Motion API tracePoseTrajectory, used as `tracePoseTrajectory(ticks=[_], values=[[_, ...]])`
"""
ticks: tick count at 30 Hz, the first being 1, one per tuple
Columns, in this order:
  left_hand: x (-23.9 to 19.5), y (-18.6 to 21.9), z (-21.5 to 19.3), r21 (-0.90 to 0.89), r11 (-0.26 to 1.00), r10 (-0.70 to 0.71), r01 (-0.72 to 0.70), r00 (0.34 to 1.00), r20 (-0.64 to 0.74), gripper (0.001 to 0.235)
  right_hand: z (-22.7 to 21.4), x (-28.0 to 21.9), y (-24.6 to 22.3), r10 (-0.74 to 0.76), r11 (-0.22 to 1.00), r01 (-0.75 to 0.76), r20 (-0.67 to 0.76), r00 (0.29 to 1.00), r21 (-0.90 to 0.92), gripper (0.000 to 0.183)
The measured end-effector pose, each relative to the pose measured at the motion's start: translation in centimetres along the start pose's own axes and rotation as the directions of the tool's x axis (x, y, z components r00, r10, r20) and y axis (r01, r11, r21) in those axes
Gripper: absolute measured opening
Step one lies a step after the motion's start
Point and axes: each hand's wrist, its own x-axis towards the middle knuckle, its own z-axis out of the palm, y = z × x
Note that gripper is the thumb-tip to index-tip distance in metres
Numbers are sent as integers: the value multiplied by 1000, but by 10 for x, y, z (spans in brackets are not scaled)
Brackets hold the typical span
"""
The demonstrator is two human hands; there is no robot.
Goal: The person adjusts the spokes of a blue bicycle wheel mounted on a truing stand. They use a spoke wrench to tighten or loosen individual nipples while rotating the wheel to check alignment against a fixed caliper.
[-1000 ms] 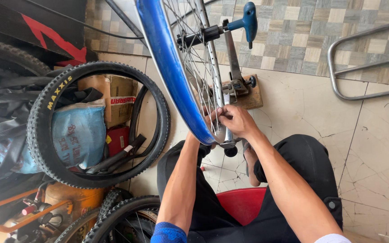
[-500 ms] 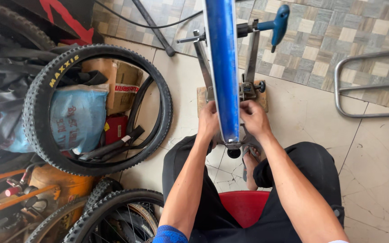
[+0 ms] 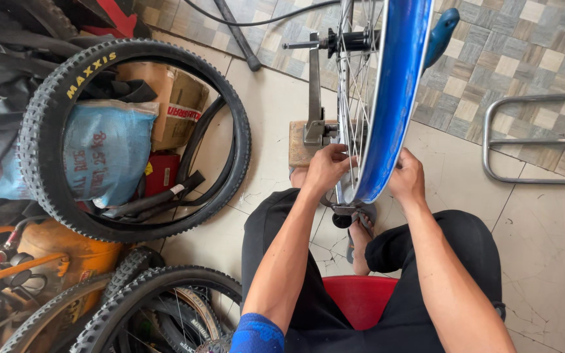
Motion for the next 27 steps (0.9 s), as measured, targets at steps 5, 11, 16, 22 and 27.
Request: tracePoseTrajectory(ticks=[5, 11, 16, 22, 27], values=[[3, 2, -1, 7, 1000, -12, 12, 1000, 15, 60, -1, -5, -6, -10, 991, 7, -22, 1000, -137, 25], [8, -16, 1, -29, 1000, -8, 9, 1000, 23, 61, -6, -3, 6, -4, 992, 1, -26, 1000, -123, 23], [5, -22, 3, -56, 998, 18, -17, 1000, 10, 54, -16, -17, -27, -38, 980, 25, -63, 997, -200, 25], [-8, 9, -4, 221, 969, -104, 114, 993, -59, 47, -41, -47, -61, -40, 981, 23, -87, 995, -194, 23], [-6, 7, 3, -226, 954, -202, 198, 979, 6, 55, -59, -70, -56, -135, 987, 125, -107, 985, -98, 23]])
